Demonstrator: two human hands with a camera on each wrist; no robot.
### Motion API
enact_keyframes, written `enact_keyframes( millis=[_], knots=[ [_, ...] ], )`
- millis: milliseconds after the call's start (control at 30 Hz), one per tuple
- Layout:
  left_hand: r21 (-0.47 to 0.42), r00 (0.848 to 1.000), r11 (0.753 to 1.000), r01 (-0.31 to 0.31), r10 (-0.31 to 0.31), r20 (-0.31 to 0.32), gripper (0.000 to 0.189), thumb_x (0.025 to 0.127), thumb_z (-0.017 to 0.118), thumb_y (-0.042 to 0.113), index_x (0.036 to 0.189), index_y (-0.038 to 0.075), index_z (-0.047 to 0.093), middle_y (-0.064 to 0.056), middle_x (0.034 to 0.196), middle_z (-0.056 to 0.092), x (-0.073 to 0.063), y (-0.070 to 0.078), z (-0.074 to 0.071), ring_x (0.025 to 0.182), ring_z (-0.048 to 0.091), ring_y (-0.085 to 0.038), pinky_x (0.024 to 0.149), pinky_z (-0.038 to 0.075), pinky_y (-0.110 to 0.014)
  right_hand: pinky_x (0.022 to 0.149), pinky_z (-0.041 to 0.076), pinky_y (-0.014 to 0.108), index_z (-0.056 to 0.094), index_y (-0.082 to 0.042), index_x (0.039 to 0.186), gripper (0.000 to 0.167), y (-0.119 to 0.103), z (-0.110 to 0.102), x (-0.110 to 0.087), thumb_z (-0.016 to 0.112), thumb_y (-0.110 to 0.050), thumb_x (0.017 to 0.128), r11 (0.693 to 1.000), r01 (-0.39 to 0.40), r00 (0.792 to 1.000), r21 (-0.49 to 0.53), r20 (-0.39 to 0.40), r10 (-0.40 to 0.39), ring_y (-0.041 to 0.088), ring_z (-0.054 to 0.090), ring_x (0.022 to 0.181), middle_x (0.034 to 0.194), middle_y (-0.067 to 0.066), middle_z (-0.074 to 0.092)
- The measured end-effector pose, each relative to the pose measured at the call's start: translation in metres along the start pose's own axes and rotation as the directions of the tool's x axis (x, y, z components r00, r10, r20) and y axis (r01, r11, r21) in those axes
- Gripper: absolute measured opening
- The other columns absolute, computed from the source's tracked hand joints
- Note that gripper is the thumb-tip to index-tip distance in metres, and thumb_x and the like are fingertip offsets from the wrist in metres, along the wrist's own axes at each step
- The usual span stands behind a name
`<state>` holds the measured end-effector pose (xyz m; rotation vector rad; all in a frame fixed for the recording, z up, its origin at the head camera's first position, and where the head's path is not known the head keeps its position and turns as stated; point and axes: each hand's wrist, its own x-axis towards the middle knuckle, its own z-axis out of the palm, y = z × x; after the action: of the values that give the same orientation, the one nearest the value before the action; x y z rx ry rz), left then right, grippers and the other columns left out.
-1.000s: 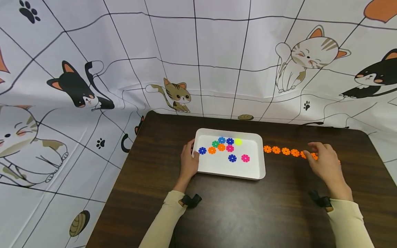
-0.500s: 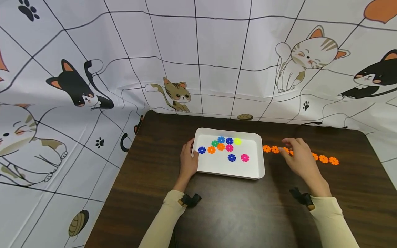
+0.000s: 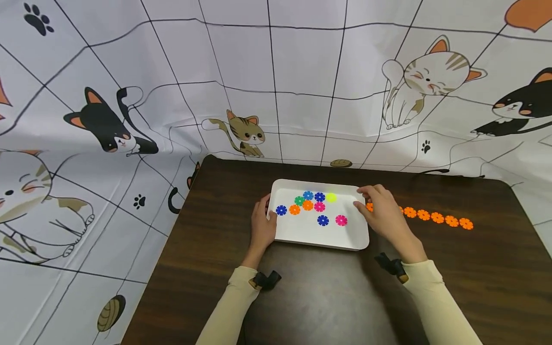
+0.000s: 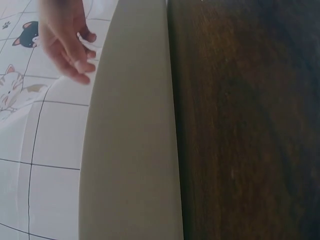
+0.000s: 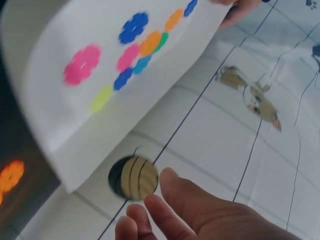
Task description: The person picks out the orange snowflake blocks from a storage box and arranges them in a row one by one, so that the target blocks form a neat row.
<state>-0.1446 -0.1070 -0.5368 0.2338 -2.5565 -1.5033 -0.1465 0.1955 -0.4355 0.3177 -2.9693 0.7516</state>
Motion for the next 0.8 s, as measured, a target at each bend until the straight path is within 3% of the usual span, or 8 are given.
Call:
enact_keyframes(
  millis=[233, 500, 800],
  knots=[
    [0.013, 0.999, 0.999, -0.043, 0.044, -0.028, 0.049, 0.095, 0.053, 0.001, 0.144, 0.002, 0.052, -0.023, 0.124, 0.059, 0.0, 0.001, 0.001, 0.104, 0.058, -0.034, 0.095, 0.052, -0.05, 0.092, 0.056, 0.053, 0.062, -0.001, 0.13, 0.041, -0.019, 0.02, 0.01, 0.071, -0.019, 0.095, 1.0, 0.003, 0.998, 0.002, 0.068, -0.003, 0.037, 0.059, 0.107, 0.12, 0.022, 0.062],
    [-0.004, 1.0, 1.0, 0.021, -0.021, 0.013, 0.051, 0.098, 0.053, 0.003, 0.148, 0.009, 0.049, -0.021, 0.132, 0.057, 0.001, 0.0, -0.002, 0.113, 0.058, -0.035, 0.103, 0.05, -0.05, 0.092, 0.057, 0.049, 0.064, -0.002, 0.128, 0.039, -0.035, 0.046, 0.023, 0.072, -0.021, 0.094, 0.999, 0.048, 0.992, 0.003, 0.115, -0.048, 0.034, 0.062, 0.105, 0.119, 0.02, 0.065],
    [-0.003, 1.0, 1.0, 0.004, -0.004, 0.005, 0.049, 0.098, 0.053, 0.002, 0.147, 0.008, 0.051, -0.021, 0.129, 0.059, 0.001, -0.001, -0.002, 0.11, 0.058, -0.034, 0.101, 0.05, -0.05, 0.091, 0.056, 0.047, 0.066, -0.001, 0.123, 0.037, -0.048, 0.071, 0.035, 0.073, -0.021, 0.093, 0.998, 0.063, 0.984, 0.018, 0.166, -0.065, 0.031, 0.061, 0.098, 0.113, 0.018, 0.065]
  ],
)
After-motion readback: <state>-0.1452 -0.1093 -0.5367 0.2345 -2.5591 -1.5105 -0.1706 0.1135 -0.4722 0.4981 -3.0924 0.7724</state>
